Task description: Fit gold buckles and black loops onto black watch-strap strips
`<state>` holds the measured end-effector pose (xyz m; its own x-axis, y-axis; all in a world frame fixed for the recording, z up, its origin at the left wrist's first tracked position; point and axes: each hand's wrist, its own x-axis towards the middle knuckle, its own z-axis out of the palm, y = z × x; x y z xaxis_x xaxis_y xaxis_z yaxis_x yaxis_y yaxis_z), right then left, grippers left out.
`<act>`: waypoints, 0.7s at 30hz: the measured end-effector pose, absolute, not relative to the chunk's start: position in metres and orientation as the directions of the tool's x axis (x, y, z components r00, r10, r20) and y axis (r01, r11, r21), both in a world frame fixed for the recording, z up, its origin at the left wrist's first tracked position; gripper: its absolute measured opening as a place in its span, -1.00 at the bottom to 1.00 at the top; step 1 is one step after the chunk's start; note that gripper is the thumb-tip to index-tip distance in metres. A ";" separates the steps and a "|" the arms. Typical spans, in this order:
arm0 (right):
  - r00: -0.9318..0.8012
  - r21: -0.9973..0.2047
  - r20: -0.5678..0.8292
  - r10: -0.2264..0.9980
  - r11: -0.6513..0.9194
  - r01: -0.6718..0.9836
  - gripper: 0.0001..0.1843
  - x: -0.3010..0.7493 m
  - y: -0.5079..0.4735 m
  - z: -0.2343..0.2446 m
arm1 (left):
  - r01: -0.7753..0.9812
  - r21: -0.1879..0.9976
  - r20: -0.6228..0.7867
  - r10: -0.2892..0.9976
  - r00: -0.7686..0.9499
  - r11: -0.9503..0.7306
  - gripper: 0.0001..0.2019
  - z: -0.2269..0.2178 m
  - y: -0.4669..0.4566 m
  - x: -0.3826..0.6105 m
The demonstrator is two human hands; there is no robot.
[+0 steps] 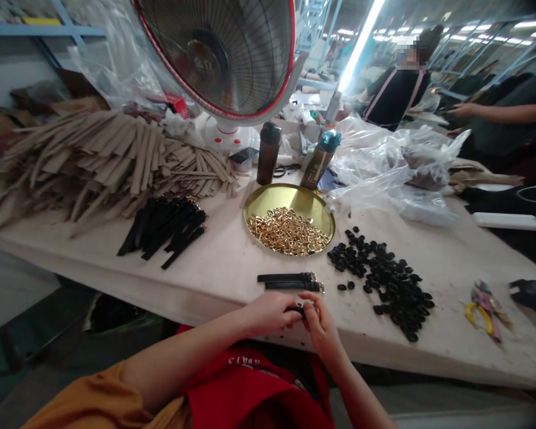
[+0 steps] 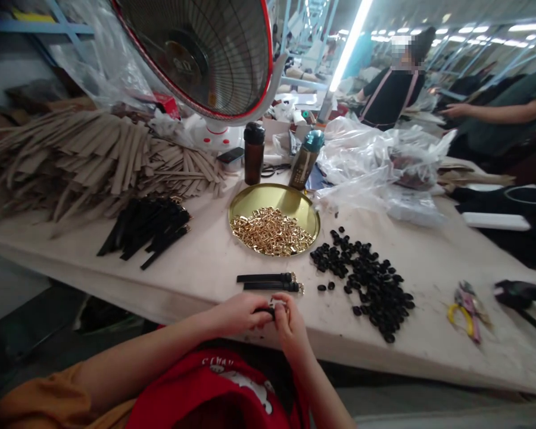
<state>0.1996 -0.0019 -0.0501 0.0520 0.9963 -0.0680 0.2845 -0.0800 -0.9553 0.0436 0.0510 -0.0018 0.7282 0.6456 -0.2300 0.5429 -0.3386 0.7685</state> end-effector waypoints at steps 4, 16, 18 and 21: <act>0.177 -0.752 -0.008 0.984 -0.122 0.648 -0.48 0.230 0.026 -0.052 | 0.682 0.427 -0.052 0.737 0.674 -0.594 -0.69 -0.018 0.077 0.058; -0.012 -0.494 -0.041 0.999 -0.009 0.869 -0.44 0.237 0.045 -0.081 | 0.805 0.192 -0.012 0.819 0.573 -0.561 -0.80 -0.039 0.084 0.062; -0.029 -0.544 -0.092 0.995 -0.025 0.839 -0.37 0.235 0.055 -0.094 | 0.855 0.165 0.001 0.867 0.498 -0.491 -0.82 -0.036 0.090 0.029; -0.089 -0.628 -0.073 0.993 0.023 0.778 -0.35 0.223 0.073 -0.105 | 0.953 0.126 0.047 0.961 0.273 -0.277 -0.80 -0.025 0.101 -0.042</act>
<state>0.2234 0.0727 -0.1052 -0.0887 0.9934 -0.0730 0.7776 0.0233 -0.6284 -0.0418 0.1007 -0.0246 0.2730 0.9609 0.0473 0.9526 -0.2769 0.1263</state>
